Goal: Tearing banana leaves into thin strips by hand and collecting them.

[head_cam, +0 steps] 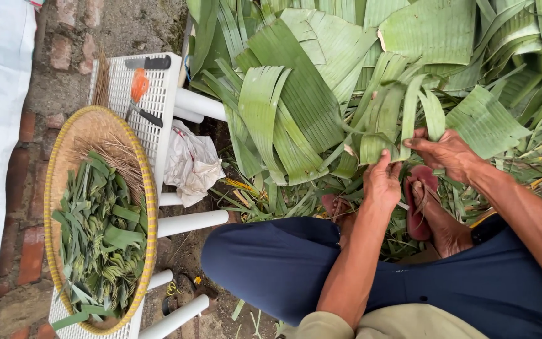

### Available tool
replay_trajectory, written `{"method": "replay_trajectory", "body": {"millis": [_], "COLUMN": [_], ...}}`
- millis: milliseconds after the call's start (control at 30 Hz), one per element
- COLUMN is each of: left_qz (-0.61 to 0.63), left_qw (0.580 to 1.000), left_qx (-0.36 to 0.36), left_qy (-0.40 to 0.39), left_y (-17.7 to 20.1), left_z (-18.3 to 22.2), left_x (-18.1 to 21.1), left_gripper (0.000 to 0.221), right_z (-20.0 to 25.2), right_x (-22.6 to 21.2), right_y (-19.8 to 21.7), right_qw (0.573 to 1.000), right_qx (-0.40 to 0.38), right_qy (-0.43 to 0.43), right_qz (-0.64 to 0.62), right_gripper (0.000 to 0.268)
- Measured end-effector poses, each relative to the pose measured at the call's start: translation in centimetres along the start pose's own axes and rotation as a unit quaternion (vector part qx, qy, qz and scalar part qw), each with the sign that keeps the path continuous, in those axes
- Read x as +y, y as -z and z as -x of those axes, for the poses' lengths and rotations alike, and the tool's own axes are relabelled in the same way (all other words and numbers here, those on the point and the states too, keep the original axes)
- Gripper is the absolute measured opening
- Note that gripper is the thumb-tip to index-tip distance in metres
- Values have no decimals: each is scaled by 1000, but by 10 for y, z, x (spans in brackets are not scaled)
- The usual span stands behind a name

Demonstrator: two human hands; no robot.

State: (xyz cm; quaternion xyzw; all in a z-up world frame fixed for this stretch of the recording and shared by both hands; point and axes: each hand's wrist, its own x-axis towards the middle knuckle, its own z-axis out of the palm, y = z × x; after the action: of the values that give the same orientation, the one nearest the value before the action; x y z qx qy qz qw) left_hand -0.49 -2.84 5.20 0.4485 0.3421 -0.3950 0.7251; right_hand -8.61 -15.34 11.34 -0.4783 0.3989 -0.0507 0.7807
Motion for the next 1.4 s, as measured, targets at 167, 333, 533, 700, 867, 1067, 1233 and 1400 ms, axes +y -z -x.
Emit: {"method": "replay_trajectory", "body": {"millis": [167,333,533,700,867,1067,1233,1400], "left_qz": [53,-11,-10,3,-17,-120,-88,-130], "left_qw": [995,985,979,981,980,966,972,962], "left_qx": [-43,-57,-90,-78,-80,-62,-4,46], "left_qy": [-69,-163,-185,-179,-180,-220,-218,-234], "left_y": [11,17,7,-3,11,28,25,29], "left_z": [-10,-8,34,44,41,1,4,-6], "left_x": [-17,-23,-9,-2,18,-8,-12,-10], "left_gripper": [34,49,46,23,31,23,33,37], "right_z": [-2,-10,-20,0,-15,-17,-25,-20], "right_x": [-4,12,25,-14,-30,-1,17,16], "right_y": [-8,-8,-12,-3,44,16,8,-4], "right_qw": [995,986,974,953,927,976,979,977], "right_qx": [51,72,157,247,302,118,-33,-18], "right_qy": [-39,-84,-73,-99,-64,-22,-36,-9], "right_qz": [-78,-128,-143,-142,-213,-179,-197,-214], "right_gripper": [26,21,22,16,18,8,22,35]}}
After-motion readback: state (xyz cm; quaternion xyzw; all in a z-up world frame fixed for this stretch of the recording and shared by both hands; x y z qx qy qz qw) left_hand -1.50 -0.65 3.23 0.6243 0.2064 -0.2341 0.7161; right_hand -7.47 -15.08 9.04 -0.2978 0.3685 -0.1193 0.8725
